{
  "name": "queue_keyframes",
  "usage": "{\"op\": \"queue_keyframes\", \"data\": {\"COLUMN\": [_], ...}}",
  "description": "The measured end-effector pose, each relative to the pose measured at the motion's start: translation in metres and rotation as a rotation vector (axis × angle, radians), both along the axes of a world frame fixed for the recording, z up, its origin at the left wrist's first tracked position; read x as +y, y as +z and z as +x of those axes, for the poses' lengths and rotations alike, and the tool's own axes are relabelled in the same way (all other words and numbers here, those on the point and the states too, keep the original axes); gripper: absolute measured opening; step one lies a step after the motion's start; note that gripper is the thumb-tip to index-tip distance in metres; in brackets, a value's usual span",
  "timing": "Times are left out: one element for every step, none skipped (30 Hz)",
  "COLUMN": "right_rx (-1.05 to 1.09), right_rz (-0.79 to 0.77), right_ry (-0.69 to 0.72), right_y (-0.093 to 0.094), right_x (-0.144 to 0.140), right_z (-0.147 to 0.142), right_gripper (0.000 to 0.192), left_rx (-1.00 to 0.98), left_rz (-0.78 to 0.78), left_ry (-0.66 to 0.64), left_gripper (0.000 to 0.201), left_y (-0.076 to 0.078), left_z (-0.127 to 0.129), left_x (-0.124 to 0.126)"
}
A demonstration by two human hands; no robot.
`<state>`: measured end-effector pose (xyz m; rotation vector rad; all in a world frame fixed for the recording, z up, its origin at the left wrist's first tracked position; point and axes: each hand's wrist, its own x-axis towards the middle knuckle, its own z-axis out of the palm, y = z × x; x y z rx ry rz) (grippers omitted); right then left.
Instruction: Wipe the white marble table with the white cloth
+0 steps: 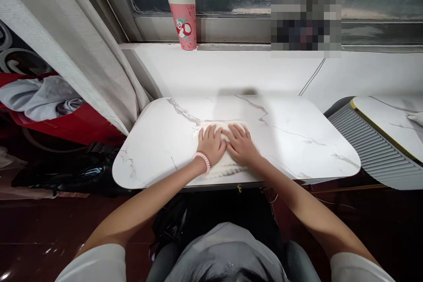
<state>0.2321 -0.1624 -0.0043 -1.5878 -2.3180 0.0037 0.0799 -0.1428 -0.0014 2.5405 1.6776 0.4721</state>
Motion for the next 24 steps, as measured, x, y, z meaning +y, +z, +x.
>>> {"op": "queue_keyframes", "data": {"right_rx": [0.005,0.011,0.018,0.025,0.031,0.036,0.040,0.042,0.045,0.051,0.059,0.069,0.081,0.092,0.102,0.110,0.116,0.120,0.121,0.118,0.109,0.094,0.077,0.064], "right_rz": [-0.004,-0.006,-0.007,-0.008,-0.009,-0.012,-0.016,-0.021,-0.024,-0.025,-0.023,-0.019,-0.014,-0.009,-0.004,-0.001,0.003,0.006,0.010,0.014,0.016,0.017,0.017,0.014], "right_ry": [-0.029,-0.058,-0.084,-0.104,-0.117,-0.123,-0.122,-0.117,-0.110,-0.103,-0.098,-0.094,-0.094,-0.099,-0.104,-0.109,-0.117,-0.125,-0.133,-0.142,-0.151,-0.162,-0.172,-0.180], "right_y": [0.000,0.000,0.001,0.001,0.001,0.002,0.002,0.002,0.002,0.002,0.001,0.001,0.000,-0.001,-0.002,-0.003,-0.003,-0.003,-0.003,-0.003,-0.003,-0.002,-0.002,-0.001], "right_x": [0.012,0.025,0.038,0.051,0.064,0.076,0.089,0.101,0.112,0.122,0.132,0.141,0.149,0.156,0.162,0.167,0.172,0.176,0.180,0.183,0.186,0.189,0.191,0.193], "right_z": [0.001,0.001,0.001,0.002,0.002,0.004,0.006,0.008,0.011,0.014,0.017,0.020,0.022,0.025,0.027,0.028,0.030,0.032,0.033,0.034,0.035,0.037,0.037,0.038], "right_gripper": [0.048,0.048,0.047,0.047,0.047,0.046,0.046,0.046,0.046,0.046,0.046,0.046,0.046,0.045,0.045,0.045,0.045,0.045,0.045,0.045,0.045,0.045,0.046,0.046], "left_rx": [-0.012,-0.024,-0.038,-0.052,-0.066,-0.077,-0.086,-0.094,-0.098,-0.101,-0.103,-0.105,-0.107,-0.107,-0.107,-0.106,-0.104,-0.101,-0.098,-0.095,-0.093,-0.090,-0.088,-0.084], "left_rz": [-0.009,-0.015,-0.017,-0.017,-0.015,-0.013,-0.009,-0.004,0.003,0.011,0.019,0.024,0.026,0.025,0.023,0.022,0.023,0.025,0.029,0.032,0.036,0.038,0.040,0.040], "left_ry": [-0.001,-0.002,-0.002,0.000,0.002,0.006,0.013,0.023,0.035,0.046,0.055,0.062,0.065,0.063,0.058,0.051,0.041,0.032,0.025,0.018,0.015,0.013,0.014,0.016], "left_gripper": [0.046,0.045,0.044,0.044,0.043,0.042,0.042,0.041,0.041,0.041,0.041,0.041,0.041,0.041,0.041,0.041,0.041,0.041,0.041,0.041,0.041,0.040,0.040,0.041], "left_y": [0.001,0.001,0.002,0.003,0.003,0.003,0.004,0.004,0.004,0.003,0.003,0.002,0.002,0.002,0.002,0.002,0.002,0.003,0.004,0.004,0.005,0.006,0.006,0.006], "left_z": [0.003,0.006,0.009,0.012,0.014,0.017,0.020,0.023,0.025,0.028,0.031,0.034,0.037,0.039,0.041,0.044,0.046,0.048,0.050,0.052,0.053,0.055,0.056,0.057], "left_x": [0.014,0.029,0.044,0.058,0.071,0.084,0.095,0.106,0.116,0.125,0.134,0.142,0.150,0.157,0.164,0.171,0.177,0.182,0.187,0.191,0.194,0.197,0.199,0.201]}}
